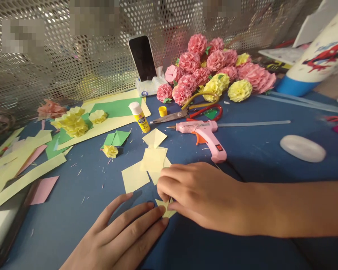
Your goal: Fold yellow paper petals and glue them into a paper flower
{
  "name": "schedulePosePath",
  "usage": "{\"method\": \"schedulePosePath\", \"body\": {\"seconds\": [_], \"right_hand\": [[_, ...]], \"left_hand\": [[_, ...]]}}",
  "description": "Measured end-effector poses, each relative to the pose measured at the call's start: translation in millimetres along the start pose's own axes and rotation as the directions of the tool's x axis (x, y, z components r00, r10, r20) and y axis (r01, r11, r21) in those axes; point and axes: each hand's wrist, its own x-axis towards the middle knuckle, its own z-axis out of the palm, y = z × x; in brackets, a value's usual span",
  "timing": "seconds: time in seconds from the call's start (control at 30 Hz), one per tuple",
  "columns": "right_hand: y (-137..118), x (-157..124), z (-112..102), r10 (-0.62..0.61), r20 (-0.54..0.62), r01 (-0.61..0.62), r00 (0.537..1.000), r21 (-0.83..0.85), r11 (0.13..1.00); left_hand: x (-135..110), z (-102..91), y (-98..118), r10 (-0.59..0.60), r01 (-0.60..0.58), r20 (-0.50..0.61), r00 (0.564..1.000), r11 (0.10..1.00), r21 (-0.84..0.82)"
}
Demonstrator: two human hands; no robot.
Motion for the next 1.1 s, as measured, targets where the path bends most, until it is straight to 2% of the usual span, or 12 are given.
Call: {"method": "schedulePosePath", "body": {"seconds": [0.1, 0.23, 0.33, 0.5, 0.63, 0.7, 0.77, 0.87, 0.97, 1.1], "right_hand": [[4, -2, -4, -0.153, -0.044, 0.148, 0.987, -0.096, 0.984], [9, -3, -14, -0.419, 0.008, 0.410, 0.908, -0.229, 0.883], [12, -2, -18, -0.472, 0.079, 0.475, 0.878, -0.256, 0.842], [17, -1, -22, -0.413, 0.151, 0.439, 0.898, -0.239, 0.866], [19, -2, -23, -0.396, 0.177, 0.427, 0.901, -0.212, 0.879], [19, -2, -22, -0.380, 0.162, 0.405, 0.911, -0.168, 0.899], [20, -1, -18, -0.314, 0.117, 0.324, 0.942, -0.073, 0.943], [21, 2, -12, -0.127, 0.064, 0.121, 0.990, 0.098, 0.988], [20, 5, -8, -0.012, 0.085, -0.003, 0.996, 0.169, 0.986], [14, 6, -6, 0.044, 0.098, -0.060, 0.994, 0.163, 0.985]], "left_hand": [[0, -0.5, 1, -0.038, 0.038, -0.002, 0.999, 0.999, -0.025], [2, -2.9, 3, -0.074, 0.073, -0.030, 0.997, 0.996, -0.042], [4, -7.5, 5, -0.090, 0.090, 0.007, 0.996, 0.995, -0.043], [1, -6.9, 7, -0.053, 0.050, 0.076, 0.996, 0.998, 0.041], [-2, -0.6, 1, 0.011, -0.009, -0.025, 1.000, 0.996, 0.089], [-1, -2.0, -3, 0.079, -0.079, 0.010, 0.997, 0.990, 0.113], [0, -6.2, -7, 0.136, -0.144, 0.071, 0.988, 0.982, 0.124], [1, -11.1, -10, 0.156, -0.169, 0.108, 0.982, 0.978, 0.122], [1, -10.2, -8, 0.140, -0.150, 0.091, 0.986, 0.982, 0.113], [3, -10.7, -7, 0.120, -0.126, 0.090, 0.989, 0.990, 0.057]]}}
